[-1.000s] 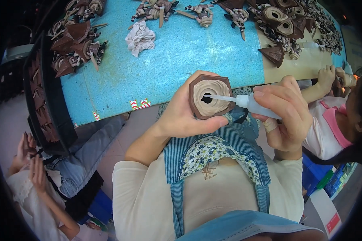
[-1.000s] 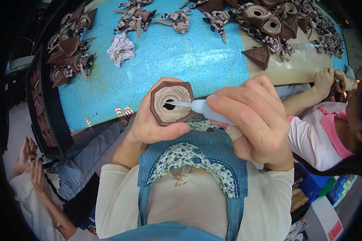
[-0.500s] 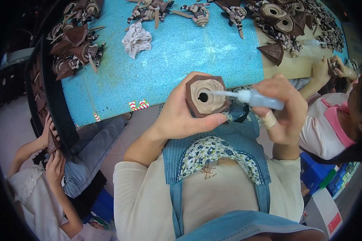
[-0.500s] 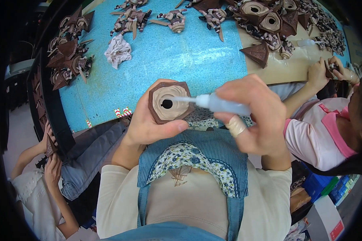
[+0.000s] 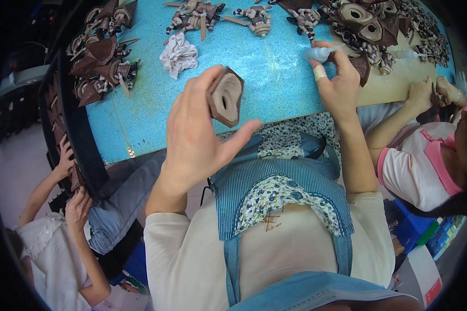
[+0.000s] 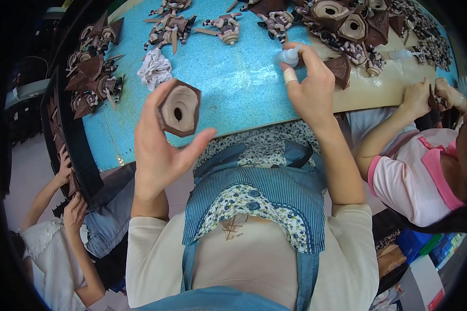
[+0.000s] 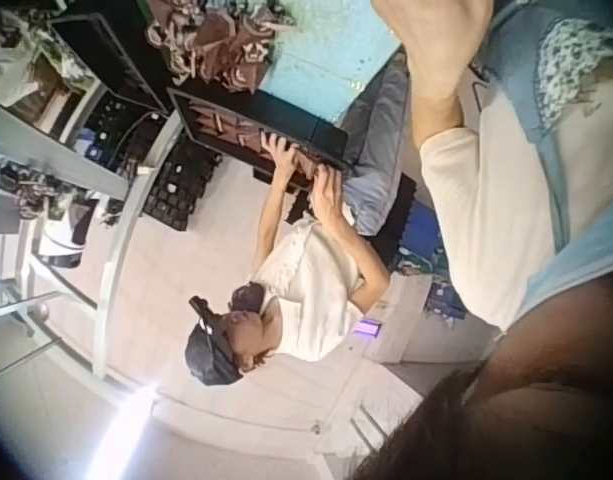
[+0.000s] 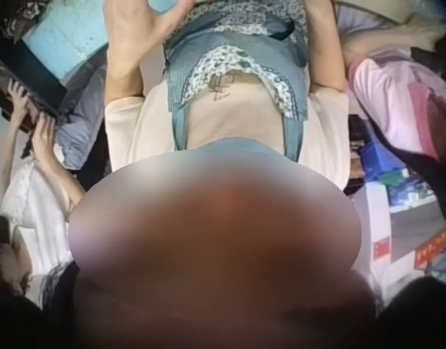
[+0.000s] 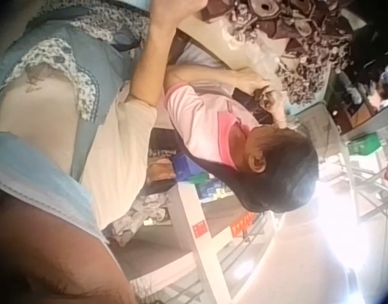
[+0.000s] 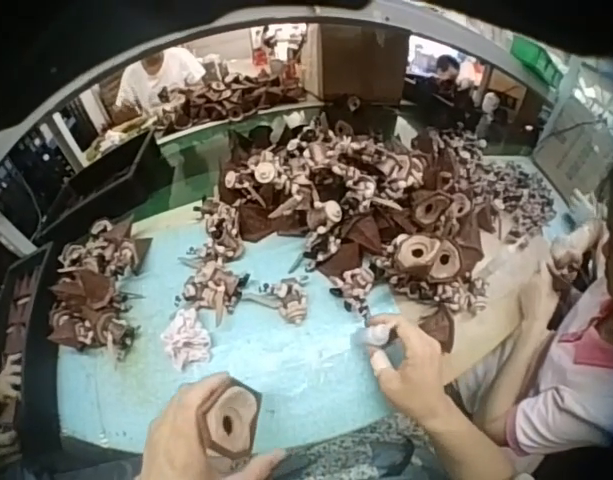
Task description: The person applies glue from a bottle to plastic figurine components, then assembles them by hand at a workbench.
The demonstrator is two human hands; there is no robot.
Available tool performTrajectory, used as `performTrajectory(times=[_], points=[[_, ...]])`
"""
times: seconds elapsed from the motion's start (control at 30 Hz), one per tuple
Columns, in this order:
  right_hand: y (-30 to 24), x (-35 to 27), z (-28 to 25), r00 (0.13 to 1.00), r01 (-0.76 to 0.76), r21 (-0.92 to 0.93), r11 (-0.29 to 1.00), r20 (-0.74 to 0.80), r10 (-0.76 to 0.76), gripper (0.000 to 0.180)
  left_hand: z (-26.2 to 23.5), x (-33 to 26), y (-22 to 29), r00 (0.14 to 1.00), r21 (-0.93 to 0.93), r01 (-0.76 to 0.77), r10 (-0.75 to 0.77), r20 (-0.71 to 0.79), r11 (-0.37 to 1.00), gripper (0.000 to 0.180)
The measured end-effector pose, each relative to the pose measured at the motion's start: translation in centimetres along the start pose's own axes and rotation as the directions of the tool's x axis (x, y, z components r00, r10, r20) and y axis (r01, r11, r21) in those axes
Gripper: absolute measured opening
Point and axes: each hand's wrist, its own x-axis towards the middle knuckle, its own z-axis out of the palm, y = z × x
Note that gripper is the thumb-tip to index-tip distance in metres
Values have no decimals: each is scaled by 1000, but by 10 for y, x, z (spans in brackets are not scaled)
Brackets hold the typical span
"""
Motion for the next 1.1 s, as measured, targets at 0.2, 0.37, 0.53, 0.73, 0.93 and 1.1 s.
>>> performTrajectory(times=[0.2,0.37,0.53,0.73,0.93,1.1], points=[[-42,3,-16,948,188,-96,978,-242,-206,55,1,-10,-19,984,-85,12,-26,-174,996,76],[-77,52,42,878,478,-274,835,113,-465,45,11,-6,-31,883,22,-119,116,-456,993,70],[-54,85,73,881,456,-544,704,390,-269,28,18,-4,-35,798,-40,-177,120,-591,983,66],[-61,72,68,928,315,-302,900,295,-227,37,18,-4,-38,676,-59,-247,129,-726,967,65],[-63,31,37,906,-324,401,857,391,159,47,15,3,-28,680,1,-234,164,-714,972,82],[-58,-8,29,957,-207,571,795,287,43,50,24,10,-20,630,-18,-284,172,-758,959,84]])
